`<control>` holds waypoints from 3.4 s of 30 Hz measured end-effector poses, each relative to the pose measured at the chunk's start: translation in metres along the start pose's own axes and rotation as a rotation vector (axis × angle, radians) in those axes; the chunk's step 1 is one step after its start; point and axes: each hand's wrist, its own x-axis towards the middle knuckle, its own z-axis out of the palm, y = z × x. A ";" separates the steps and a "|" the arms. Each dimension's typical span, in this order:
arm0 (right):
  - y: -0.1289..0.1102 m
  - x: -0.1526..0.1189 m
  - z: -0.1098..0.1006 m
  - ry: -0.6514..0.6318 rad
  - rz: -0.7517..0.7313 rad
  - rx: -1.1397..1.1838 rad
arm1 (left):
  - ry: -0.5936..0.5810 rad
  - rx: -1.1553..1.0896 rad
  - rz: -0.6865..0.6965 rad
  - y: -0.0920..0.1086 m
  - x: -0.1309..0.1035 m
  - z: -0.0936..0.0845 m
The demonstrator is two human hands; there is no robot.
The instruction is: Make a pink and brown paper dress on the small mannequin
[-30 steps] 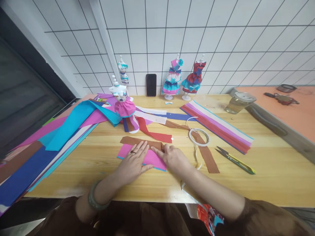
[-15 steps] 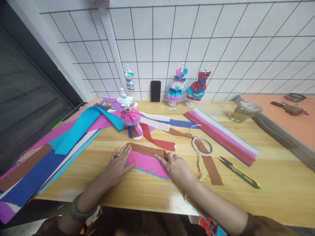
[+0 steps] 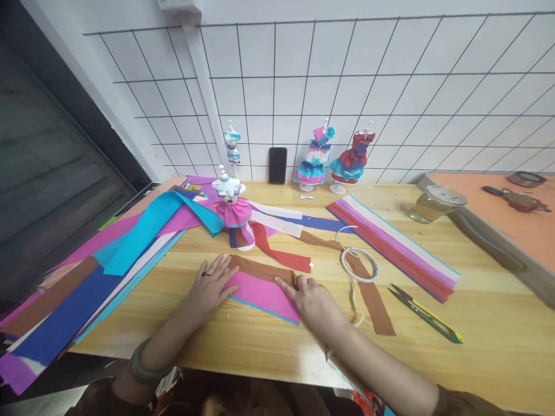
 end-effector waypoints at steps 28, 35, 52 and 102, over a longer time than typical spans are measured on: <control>-0.007 -0.018 -0.013 -0.097 0.213 0.122 | 0.047 0.008 -0.039 -0.006 -0.004 0.002; -0.026 0.009 -0.039 -0.070 0.157 0.178 | 0.109 -0.088 -0.121 -0.015 -0.004 0.006; -0.075 0.077 -0.053 -0.109 0.117 0.327 | 0.189 -0.240 -0.079 -0.023 -0.010 0.015; -0.015 -0.016 -0.018 0.358 0.206 0.560 | 0.455 -0.473 0.141 -0.002 -0.015 -0.019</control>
